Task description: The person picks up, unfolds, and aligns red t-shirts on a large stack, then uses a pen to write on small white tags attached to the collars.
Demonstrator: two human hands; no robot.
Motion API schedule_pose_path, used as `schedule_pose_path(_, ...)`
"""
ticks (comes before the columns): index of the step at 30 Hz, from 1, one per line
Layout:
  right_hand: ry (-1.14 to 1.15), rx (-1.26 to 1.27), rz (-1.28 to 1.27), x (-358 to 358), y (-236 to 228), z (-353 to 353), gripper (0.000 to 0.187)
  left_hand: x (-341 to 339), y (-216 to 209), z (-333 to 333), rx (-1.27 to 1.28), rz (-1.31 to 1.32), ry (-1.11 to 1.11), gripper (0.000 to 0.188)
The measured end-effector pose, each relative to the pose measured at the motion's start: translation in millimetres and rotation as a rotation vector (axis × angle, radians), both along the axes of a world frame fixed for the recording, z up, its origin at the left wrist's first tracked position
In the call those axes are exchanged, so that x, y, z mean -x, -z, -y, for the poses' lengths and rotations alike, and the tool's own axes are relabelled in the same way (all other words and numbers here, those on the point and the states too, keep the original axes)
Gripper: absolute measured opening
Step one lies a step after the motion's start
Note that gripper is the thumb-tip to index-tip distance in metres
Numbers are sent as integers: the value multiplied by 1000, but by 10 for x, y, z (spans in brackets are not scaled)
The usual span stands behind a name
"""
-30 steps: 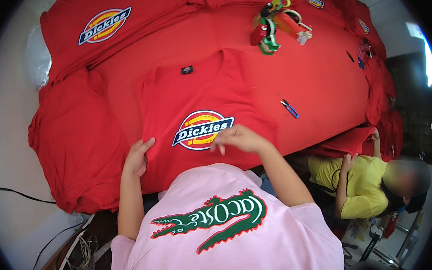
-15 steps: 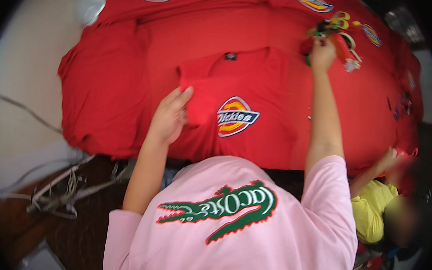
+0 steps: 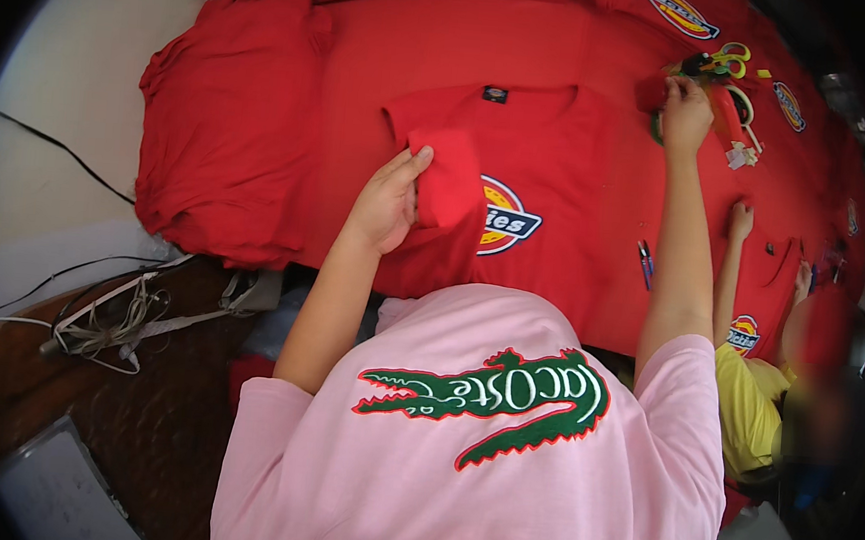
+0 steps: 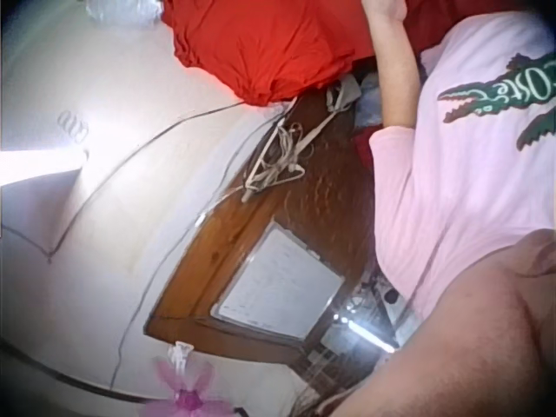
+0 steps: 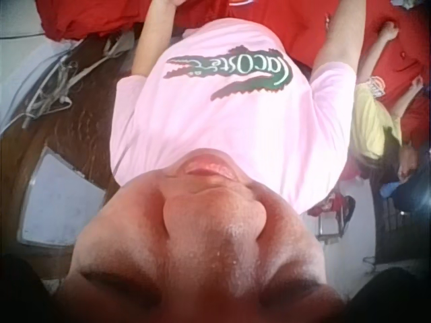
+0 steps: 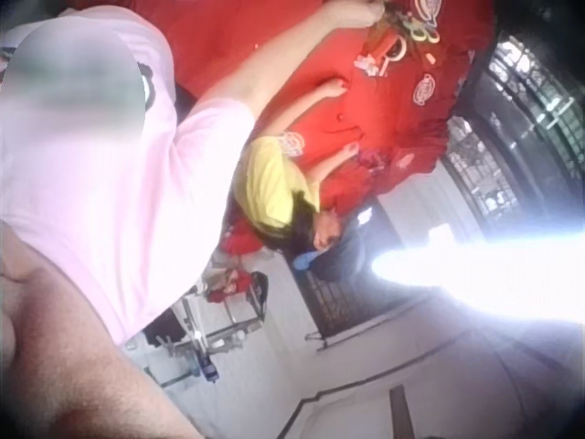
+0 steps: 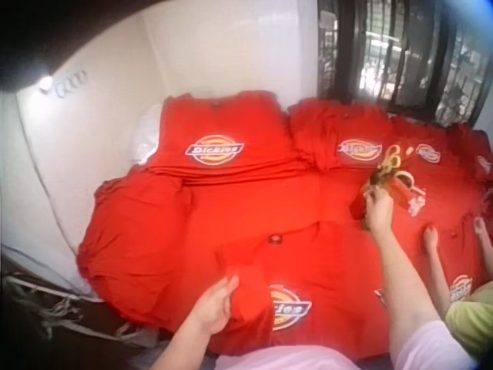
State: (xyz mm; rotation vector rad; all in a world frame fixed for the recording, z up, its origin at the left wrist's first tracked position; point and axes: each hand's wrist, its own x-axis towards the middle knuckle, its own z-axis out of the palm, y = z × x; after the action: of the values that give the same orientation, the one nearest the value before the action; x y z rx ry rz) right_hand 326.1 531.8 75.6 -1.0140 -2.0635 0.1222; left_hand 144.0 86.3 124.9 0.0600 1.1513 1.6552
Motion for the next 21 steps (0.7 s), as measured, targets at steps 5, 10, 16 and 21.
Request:
schedule_pose_path(5,-123,3,-61,39,-181,316,17,-145,170,-220,601,-911,22,79)
schedule_pose_path(10,-471,156,-207,130,-557,1322,13,-352,265,-454,340,-1449,75,100)
schedule_pose_path(16,-776,650,-106,-27,-751,2111,16,-683,203,-900,203,-1364,320,84)
schedule_pose_path(21,-825,713,0,-293,-968,1762,14,-632,204,-881,177,-1013,628,58)
